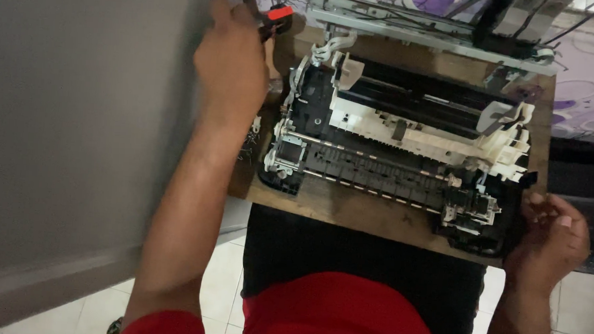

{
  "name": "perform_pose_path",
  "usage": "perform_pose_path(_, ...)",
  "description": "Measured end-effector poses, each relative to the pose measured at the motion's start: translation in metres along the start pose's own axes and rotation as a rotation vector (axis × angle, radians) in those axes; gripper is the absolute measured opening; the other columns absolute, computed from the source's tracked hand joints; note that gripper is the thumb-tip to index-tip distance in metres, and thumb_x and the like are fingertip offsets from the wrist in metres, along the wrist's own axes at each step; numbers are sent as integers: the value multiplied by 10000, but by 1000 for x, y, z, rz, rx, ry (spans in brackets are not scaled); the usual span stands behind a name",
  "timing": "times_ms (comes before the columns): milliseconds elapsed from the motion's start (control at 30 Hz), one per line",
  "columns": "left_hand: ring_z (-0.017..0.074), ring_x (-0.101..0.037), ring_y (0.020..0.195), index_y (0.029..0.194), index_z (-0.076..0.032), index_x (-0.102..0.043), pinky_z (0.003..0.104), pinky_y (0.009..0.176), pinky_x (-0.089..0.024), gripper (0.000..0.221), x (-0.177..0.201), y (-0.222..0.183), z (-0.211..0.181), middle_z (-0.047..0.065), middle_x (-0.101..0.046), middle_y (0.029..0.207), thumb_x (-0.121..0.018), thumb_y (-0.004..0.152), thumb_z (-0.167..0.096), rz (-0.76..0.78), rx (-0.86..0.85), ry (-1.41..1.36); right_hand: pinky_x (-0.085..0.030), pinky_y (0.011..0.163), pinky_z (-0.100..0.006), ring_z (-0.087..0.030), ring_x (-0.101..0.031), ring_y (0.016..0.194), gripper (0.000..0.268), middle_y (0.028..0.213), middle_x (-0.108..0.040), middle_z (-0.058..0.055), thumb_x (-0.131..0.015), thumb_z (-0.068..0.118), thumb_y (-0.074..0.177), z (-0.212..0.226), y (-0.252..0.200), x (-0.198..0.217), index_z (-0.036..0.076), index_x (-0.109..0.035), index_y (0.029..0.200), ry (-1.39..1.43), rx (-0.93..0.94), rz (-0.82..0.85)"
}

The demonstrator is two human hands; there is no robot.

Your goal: Disassembling and inspecting the internal components of a printer using a screwdriver

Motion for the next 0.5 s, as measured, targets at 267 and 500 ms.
perform_pose_path(267,288,-634,948,1354,-11,-562,412,781,-544,456,94,-75,13,189,-546,1273,-696,920,-43,291,271,-446,-363,713,-203,-43,-530,867,254,1223,-642,62,-522,380,1086,-75,16,101,302,-598,1316,56,-200,-191)
perform_pose_path(500,291,-562,897,1303,-124,-642,435,767,-418,987,81,-171,-108,122,-600,1085,-86,911,-840,616,96,-1298,-633,691,-319,-227,-686,828,709,1109,-650,-192,-633,520,961,85,-84,-75,78,-448,1484,-50,45,302)
Point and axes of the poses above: each hand's wrist, its own y-axis towards the middle knuckle, its own x-axis out of the back of the hand, z = x × y, the point moved 10 cm from there along y, towards the middle knuckle
